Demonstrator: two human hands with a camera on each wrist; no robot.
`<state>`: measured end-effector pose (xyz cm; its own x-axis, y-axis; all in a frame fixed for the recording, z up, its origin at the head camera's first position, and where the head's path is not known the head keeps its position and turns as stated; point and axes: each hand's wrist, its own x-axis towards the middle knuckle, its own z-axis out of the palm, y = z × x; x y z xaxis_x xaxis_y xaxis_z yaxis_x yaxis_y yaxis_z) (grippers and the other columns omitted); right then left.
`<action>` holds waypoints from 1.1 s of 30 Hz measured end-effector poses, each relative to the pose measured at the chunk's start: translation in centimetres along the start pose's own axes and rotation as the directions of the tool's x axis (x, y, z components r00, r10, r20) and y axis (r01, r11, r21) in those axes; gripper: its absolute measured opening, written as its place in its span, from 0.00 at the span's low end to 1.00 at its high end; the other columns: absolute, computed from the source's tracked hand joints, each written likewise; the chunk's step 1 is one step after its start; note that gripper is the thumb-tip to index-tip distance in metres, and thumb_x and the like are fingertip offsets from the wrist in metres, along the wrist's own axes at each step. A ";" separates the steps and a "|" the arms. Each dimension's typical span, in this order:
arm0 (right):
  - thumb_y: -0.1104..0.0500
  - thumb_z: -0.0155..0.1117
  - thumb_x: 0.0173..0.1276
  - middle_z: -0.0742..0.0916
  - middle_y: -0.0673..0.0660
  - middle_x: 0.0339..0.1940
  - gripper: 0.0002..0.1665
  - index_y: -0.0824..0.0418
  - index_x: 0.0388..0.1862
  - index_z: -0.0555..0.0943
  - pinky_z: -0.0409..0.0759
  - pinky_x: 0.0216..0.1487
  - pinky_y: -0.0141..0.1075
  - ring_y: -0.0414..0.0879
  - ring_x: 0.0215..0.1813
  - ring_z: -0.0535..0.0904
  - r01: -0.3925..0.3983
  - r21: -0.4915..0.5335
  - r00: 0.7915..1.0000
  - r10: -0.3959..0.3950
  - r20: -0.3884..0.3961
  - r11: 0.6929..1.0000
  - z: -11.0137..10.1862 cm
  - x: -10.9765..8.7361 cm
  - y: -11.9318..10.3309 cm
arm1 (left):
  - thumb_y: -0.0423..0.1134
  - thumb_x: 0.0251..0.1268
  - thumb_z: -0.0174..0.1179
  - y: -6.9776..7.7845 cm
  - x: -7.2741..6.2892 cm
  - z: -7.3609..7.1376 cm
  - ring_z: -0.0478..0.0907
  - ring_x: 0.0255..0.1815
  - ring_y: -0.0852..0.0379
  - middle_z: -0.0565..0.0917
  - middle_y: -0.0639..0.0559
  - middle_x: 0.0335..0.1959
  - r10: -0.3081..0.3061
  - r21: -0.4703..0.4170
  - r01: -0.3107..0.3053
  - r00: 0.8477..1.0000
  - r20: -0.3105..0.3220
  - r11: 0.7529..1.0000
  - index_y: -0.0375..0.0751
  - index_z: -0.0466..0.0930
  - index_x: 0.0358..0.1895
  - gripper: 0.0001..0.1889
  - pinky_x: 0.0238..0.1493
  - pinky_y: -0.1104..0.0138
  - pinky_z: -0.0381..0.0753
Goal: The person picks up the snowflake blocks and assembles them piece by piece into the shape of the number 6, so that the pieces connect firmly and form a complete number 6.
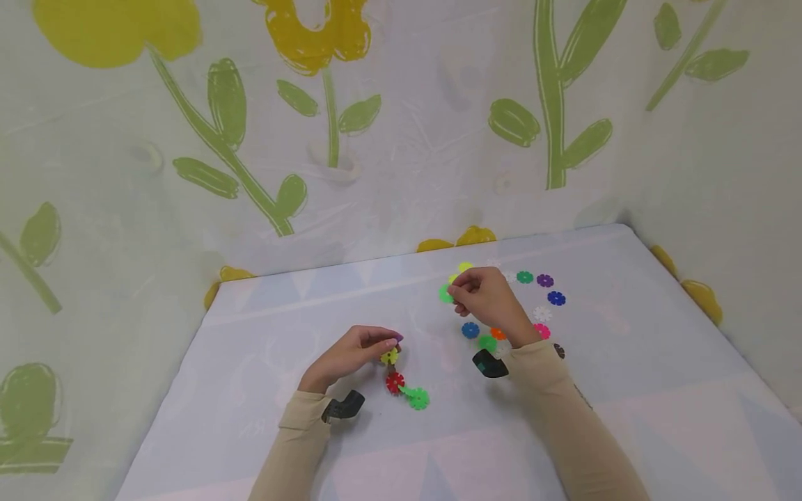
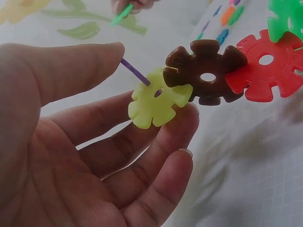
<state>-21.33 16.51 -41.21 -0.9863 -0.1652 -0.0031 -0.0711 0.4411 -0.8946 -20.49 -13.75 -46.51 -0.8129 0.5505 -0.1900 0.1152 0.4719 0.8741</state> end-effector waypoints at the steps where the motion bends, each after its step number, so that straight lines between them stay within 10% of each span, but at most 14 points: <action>1: 0.58 0.64 0.77 0.89 0.67 0.38 0.14 0.70 0.48 0.83 0.88 0.39 0.34 0.47 0.32 0.86 0.000 0.008 1.000 0.000 0.008 1.000 0.4 0.0 0.0 | 0.50 0.79 0.57 0.0 0.0 0.0 0.81 0.48 0.57 0.87 0.47 0.58 0.000 0.000 0.000 1.000 0.000 1.000 0.40 0.83 0.63 0.21 0.50 0.65 0.81; 33: 0.62 0.67 0.73 0.91 0.62 0.35 0.09 0.67 0.47 0.87 0.89 0.40 0.38 0.44 0.30 0.87 0.041 0.001 0.989 -0.040 0.144 0.999 7.1 0.1 0.3 | 0.50 0.79 0.57 0.0 0.3 0.4 0.82 0.50 0.59 0.88 0.47 0.56 0.018 -0.018 -0.018 1.000 0.000 1.000 0.41 0.84 0.63 0.20 0.56 0.64 0.81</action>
<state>-20.37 10.32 -44.67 -0.9507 -0.3084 -0.0314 -0.1109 0.4328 -0.8947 -20.45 -13.31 -46.73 -0.8106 0.5590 -0.1748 0.1191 0.4495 0.8853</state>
